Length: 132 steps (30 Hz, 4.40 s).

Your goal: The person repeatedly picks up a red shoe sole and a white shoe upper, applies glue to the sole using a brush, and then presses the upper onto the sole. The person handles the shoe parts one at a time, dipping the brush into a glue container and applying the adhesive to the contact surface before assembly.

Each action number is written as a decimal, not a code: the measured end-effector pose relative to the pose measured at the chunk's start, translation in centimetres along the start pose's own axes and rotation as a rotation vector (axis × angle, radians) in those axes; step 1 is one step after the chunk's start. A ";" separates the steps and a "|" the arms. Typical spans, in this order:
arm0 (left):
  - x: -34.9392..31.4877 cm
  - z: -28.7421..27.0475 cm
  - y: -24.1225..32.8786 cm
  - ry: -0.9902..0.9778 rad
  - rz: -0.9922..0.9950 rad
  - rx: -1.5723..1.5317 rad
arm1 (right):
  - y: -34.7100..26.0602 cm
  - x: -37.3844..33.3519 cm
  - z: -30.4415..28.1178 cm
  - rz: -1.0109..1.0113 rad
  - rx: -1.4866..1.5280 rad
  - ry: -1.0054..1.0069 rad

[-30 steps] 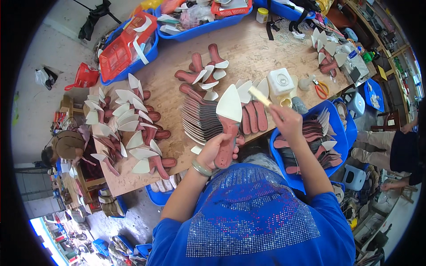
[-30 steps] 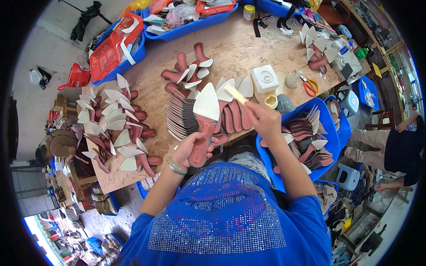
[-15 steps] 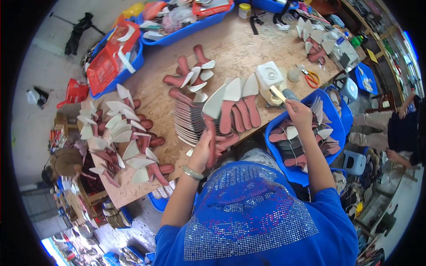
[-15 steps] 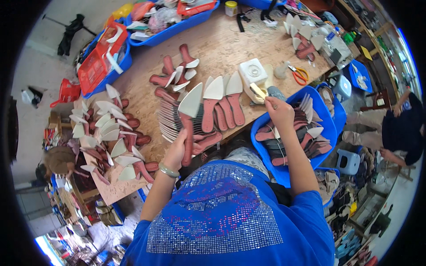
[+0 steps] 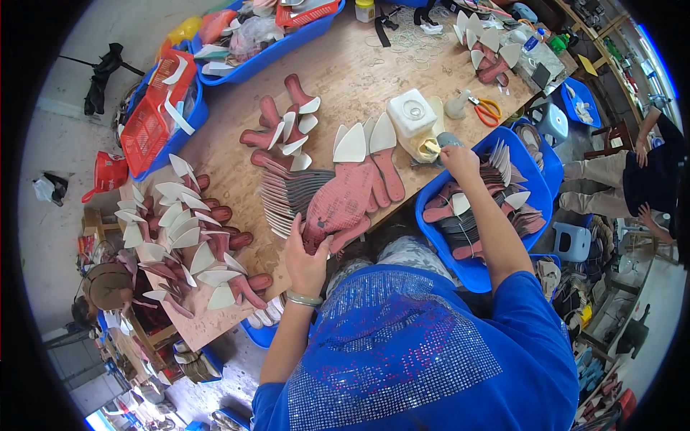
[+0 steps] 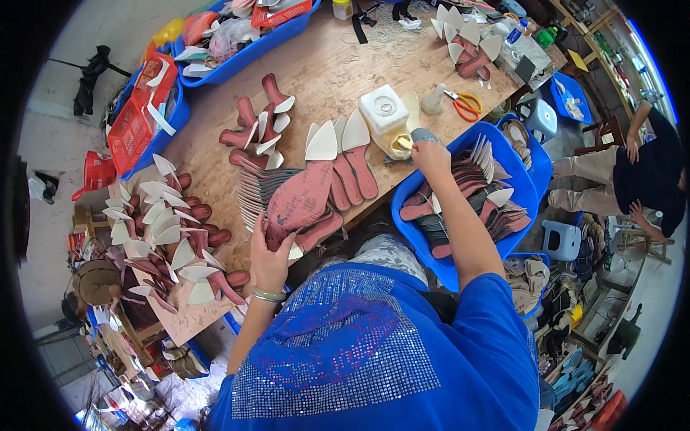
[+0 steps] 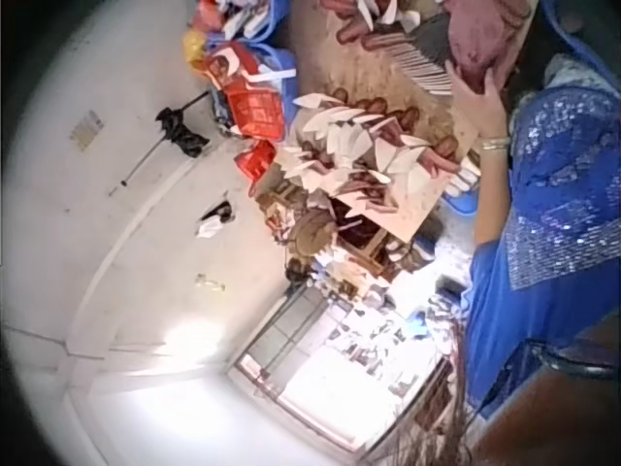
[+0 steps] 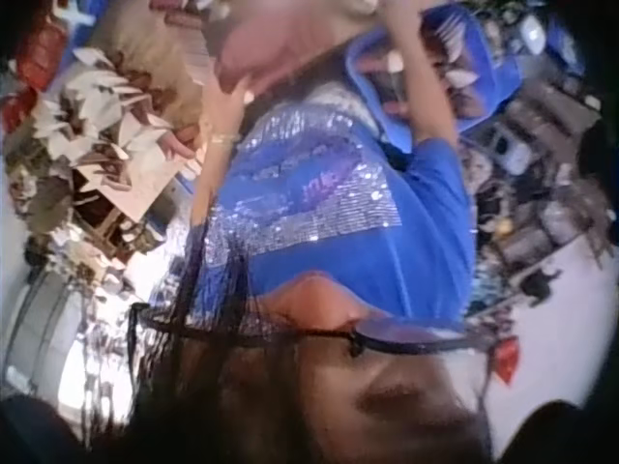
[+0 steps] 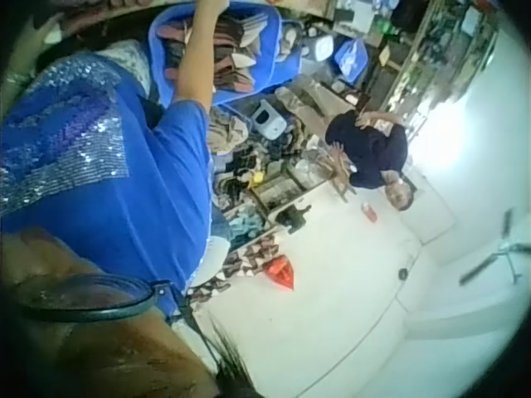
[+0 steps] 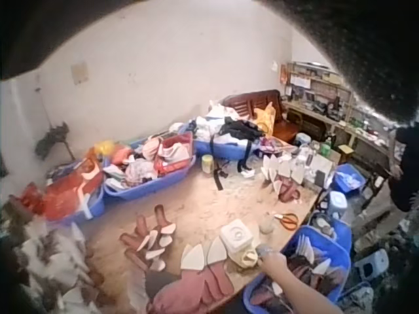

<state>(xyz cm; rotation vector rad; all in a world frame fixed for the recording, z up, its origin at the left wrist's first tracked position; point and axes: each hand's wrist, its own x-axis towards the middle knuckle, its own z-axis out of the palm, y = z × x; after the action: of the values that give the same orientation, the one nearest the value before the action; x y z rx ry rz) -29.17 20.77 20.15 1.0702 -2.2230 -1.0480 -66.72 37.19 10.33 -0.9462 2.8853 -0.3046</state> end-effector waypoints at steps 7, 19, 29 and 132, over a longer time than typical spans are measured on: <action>-0.5 0.1 0.7 0.009 0.043 0.124 | 0.0 0.6 0.5 -0.033 -0.033 -0.012; 1.1 1.7 1.3 0.007 0.213 0.260 | 0.3 0.5 1.6 -0.065 -0.007 0.037; 2.0 2.4 1.5 0.080 0.170 0.202 | 1.7 -4.5 0.2 -0.125 -0.053 0.077; -11.8 -9.3 -28.4 0.920 -1.046 -1.176 | -27.1 -12.0 -6.9 -0.416 0.807 -0.252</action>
<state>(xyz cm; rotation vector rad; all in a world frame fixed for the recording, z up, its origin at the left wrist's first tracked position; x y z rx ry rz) -3.09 14.56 2.43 1.5553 -0.0795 -1.4428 -42.47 24.05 23.19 -1.2492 1.9966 -1.1599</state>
